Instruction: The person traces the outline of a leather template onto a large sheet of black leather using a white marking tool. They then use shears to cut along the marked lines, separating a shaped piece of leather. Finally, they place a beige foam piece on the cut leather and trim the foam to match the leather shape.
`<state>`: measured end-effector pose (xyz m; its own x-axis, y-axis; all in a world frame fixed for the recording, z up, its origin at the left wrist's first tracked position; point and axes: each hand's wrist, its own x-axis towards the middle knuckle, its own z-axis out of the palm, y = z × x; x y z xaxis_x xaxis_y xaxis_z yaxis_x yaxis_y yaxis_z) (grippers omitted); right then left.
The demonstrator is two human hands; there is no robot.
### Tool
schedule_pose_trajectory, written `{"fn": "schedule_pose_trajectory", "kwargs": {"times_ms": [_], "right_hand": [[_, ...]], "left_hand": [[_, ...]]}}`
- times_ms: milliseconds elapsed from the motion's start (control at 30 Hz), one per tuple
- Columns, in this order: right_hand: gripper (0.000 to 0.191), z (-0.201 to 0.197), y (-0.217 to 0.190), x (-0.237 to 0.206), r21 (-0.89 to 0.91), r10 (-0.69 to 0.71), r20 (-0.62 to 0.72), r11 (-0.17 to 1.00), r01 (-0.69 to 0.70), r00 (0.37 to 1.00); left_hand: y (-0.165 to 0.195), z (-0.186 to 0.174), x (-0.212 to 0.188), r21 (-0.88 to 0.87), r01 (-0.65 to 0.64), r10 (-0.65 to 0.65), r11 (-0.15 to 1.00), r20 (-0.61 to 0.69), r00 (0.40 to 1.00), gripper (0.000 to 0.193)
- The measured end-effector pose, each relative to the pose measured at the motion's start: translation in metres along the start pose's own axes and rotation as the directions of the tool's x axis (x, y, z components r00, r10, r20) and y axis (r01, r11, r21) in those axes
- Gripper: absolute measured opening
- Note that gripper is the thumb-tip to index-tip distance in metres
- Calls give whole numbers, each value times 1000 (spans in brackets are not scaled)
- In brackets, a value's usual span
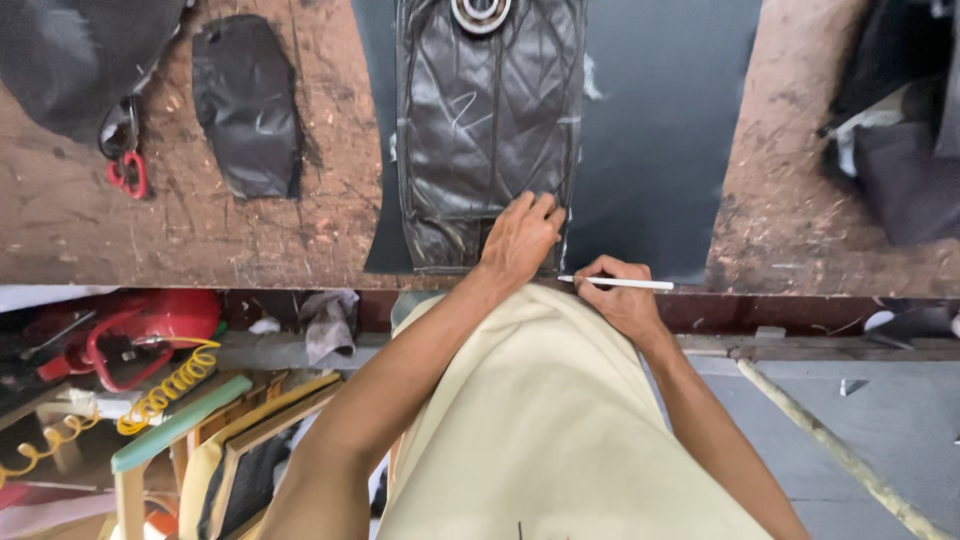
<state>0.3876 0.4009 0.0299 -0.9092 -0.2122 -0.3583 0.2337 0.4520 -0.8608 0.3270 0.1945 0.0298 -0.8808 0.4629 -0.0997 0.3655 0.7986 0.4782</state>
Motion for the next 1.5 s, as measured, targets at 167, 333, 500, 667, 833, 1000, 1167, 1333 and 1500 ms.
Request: {"fn": "schedule_pose_trajectory", "kwargs": {"times_ms": [167, 333, 500, 667, 833, 1000, 1167, 1333, 1500], "right_hand": [[6, -17, -2, 12, 193, 131, -109, 975, -108, 985], [10, -34, -7, 53, 203, 36, -246, 979, 15, 969], [15, -38, -12, 90, 274, 6, -250, 959, 65, 968], [14, -40, -16, 98, 281, -17, -234, 956, 84, 972], [14, -41, -18, 97, 214, 3, -224, 976, 46, 975], [16, -41, -22, 99, 200, -17, -237, 978, 66, 971], [15, -42, -25, 103, 129, -47, -254, 988, 82, 966], [15, -42, -19, 97, 32, -51, -234, 998, 60, 971], [12, -38, -15, 70, -22, -60, -105, 998, 58, 993]], "left_hand": [[4, -9, 5, -13, 42, -41, 999, 31, 999, 59], [5, -9, 16, -35, 69, -65, 997, 97, 993, 82], [-3, -6, 20, -115, 76, -61, 990, 129, 990, 77], [-8, -1, 24, -151, 91, -83, 984, 56, 995, 48], [-4, -1, 29, -163, 128, -128, 978, 10, 992, 54], [-2, -8, 39, -160, 184, -173, 970, 83, 981, 63], [-1, -7, 42, -151, 207, -195, 966, 91, 977, 64], [-5, 1, 44, -148, 218, -203, 965, 108, 973, 62], [-5, -1, 43, -136, 175, -172, 975, 34, 984, 63]]}}
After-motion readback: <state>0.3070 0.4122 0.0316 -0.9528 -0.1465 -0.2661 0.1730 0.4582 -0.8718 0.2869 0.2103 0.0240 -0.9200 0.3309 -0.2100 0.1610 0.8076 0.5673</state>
